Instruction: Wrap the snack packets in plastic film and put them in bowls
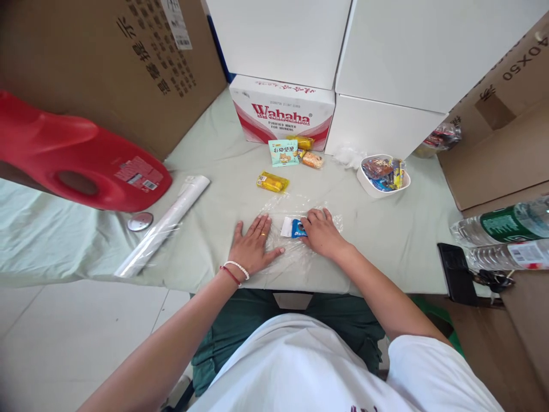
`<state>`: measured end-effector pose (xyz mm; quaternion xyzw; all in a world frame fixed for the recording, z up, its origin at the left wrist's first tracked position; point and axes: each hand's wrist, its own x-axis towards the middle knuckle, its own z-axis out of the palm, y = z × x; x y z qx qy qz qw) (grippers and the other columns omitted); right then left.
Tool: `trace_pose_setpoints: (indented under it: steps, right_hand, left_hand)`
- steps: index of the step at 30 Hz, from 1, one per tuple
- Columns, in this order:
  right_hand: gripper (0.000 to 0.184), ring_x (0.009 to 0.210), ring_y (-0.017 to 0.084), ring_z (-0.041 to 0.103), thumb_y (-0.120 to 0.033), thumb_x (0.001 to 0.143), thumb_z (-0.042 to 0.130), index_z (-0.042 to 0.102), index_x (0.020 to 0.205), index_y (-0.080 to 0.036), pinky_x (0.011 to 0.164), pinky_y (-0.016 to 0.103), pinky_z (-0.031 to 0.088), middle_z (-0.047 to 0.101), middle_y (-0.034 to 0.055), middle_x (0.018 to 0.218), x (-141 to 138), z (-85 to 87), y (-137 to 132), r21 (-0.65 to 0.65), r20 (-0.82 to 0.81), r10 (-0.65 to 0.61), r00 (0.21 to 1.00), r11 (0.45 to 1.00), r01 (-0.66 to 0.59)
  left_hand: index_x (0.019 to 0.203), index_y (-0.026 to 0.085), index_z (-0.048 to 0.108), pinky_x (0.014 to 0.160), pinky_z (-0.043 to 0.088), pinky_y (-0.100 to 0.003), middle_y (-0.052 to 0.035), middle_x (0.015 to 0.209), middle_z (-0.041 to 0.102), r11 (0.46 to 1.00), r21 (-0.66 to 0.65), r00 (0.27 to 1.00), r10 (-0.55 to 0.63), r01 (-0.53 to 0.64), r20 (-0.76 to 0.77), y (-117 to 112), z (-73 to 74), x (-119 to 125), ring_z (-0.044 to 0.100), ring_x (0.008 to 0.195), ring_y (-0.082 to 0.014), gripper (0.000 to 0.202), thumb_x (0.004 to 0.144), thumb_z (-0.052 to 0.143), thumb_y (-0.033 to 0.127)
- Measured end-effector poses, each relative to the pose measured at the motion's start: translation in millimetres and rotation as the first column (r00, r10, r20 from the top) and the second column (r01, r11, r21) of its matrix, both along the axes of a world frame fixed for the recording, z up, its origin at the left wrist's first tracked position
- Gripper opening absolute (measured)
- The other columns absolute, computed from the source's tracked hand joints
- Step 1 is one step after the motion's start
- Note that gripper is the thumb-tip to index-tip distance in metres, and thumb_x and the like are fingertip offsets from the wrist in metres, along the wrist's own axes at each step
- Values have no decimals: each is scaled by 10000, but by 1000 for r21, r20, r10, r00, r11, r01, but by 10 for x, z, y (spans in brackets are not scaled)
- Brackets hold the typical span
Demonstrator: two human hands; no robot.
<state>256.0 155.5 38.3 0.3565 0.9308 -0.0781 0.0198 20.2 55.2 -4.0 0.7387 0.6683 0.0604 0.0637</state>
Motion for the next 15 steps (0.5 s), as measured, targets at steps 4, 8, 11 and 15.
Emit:
trace_pose_setpoints:
  steps: [4, 8, 11, 15]
  right_hand:
    - [449, 1391, 402, 446, -418, 1003, 570, 619, 1361, -152, 1150, 588, 368, 600, 231, 1362, 252, 10, 124, -57, -49, -105, 993, 993, 102]
    - [494, 1371, 406, 448, -467, 1022, 512, 600, 1391, -151, 1100, 559, 430, 586, 234, 1362, 371, 244, 254, -69, -163, -176, 971, 984, 166]
    - [527, 1426, 396, 399, -474, 1026, 517, 573, 1427, -137, 1148, 561, 388, 565, 234, 1396, 208, 396, 219, -40, -187, -139, 972, 990, 134]
    - [476, 1484, 375, 358, -393, 1025, 554, 585, 1410, -115, 1239, 616, 241, 595, 231, 1373, -170, 248, 20, -33, -84, -72, 994, 997, 70]
  left_hand:
    - [1671, 139, 248, 1288, 42, -651, -185, 1723, 266, 1000, 6, 1000, -1, 1, -2, 5, -31, -5, 265, 1603, -343, 945, 971, 353, 766]
    - [1678, 149, 223, 1287, 47, -653, -180, 1729, 255, 1000, -6, 1000, 0, 0, -10, 9, -39, -12, 246, 1609, -348, 959, 967, 331, 783]
    - [1683, 152, 201, 1288, 55, -655, -168, 1738, 227, 1000, -18, 1000, 8, -8, -26, 12, -39, -12, 245, 1611, -346, 966, 966, 309, 790]
    - [1684, 143, 194, 1286, 73, -660, -168, 1740, 212, 1000, -20, 999, 13, -14, -43, 15, -61, -7, 241, 1612, -355, 989, 957, 309, 804]
